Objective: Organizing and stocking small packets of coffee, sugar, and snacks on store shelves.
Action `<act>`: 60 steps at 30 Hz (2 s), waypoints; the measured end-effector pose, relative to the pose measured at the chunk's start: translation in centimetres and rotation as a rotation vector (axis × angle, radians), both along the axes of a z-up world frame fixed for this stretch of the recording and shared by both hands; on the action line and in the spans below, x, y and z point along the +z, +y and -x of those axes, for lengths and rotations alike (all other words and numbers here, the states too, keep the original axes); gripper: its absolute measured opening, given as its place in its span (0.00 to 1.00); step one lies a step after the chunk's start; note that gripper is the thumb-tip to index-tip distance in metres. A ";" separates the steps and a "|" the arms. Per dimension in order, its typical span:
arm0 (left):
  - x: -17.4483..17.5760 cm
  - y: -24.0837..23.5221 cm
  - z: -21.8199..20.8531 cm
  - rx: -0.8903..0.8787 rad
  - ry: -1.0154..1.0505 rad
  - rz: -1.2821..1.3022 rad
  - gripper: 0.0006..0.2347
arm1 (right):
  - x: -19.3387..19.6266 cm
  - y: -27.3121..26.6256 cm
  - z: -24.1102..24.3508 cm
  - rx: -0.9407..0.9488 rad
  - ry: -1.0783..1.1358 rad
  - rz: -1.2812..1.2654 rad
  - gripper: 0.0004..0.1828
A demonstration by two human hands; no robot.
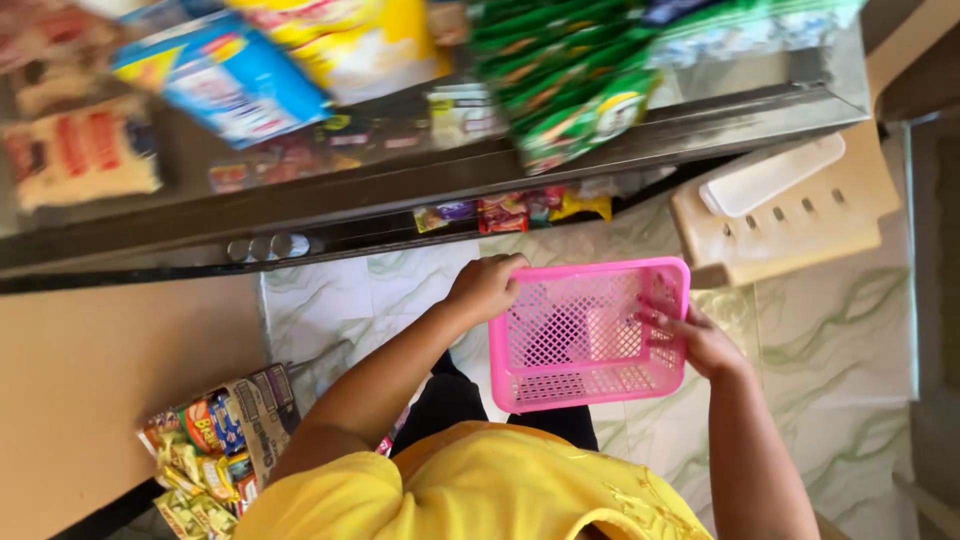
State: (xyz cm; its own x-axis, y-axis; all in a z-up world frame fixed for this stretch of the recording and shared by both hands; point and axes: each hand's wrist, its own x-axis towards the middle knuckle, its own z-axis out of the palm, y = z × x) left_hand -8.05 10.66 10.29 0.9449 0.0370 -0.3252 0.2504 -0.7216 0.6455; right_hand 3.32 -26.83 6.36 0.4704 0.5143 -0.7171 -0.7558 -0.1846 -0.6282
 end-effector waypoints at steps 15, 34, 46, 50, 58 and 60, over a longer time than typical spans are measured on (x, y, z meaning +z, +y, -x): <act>16.9 23.1 29.9 0.552 -0.739 0.833 0.24 | 22.0 26.5 19.2 0.009 -0.360 -0.169 0.30; 29.5 47.1 45.0 0.885 -0.859 1.053 0.27 | 26.9 62.4 16.5 0.339 -1.524 -0.150 0.21; 29.0 50.6 44.3 1.032 -0.851 0.765 0.20 | 26.5 66.0 12.8 0.743 -1.986 -0.095 0.44; 27.8 51.3 45.7 1.039 -0.770 0.620 0.17 | 25.9 65.2 14.0 0.546 -1.743 -0.082 0.37; 26.7 53.9 43.1 0.932 -0.667 0.390 0.14 | 25.9 63.2 15.9 -0.013 -1.183 -0.556 0.30; 26.2 55.1 42.9 0.899 -0.633 0.319 0.14 | 27.1 62.3 16.9 -0.112 -1.556 -0.384 0.34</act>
State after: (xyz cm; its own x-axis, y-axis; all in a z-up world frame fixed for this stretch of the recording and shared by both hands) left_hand -51.00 65.73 36.50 0.6160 0.7833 0.0837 0.1575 -0.2265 0.9612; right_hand -13.55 35.44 33.44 0.6297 0.4570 0.6282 0.6328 0.1674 -0.7560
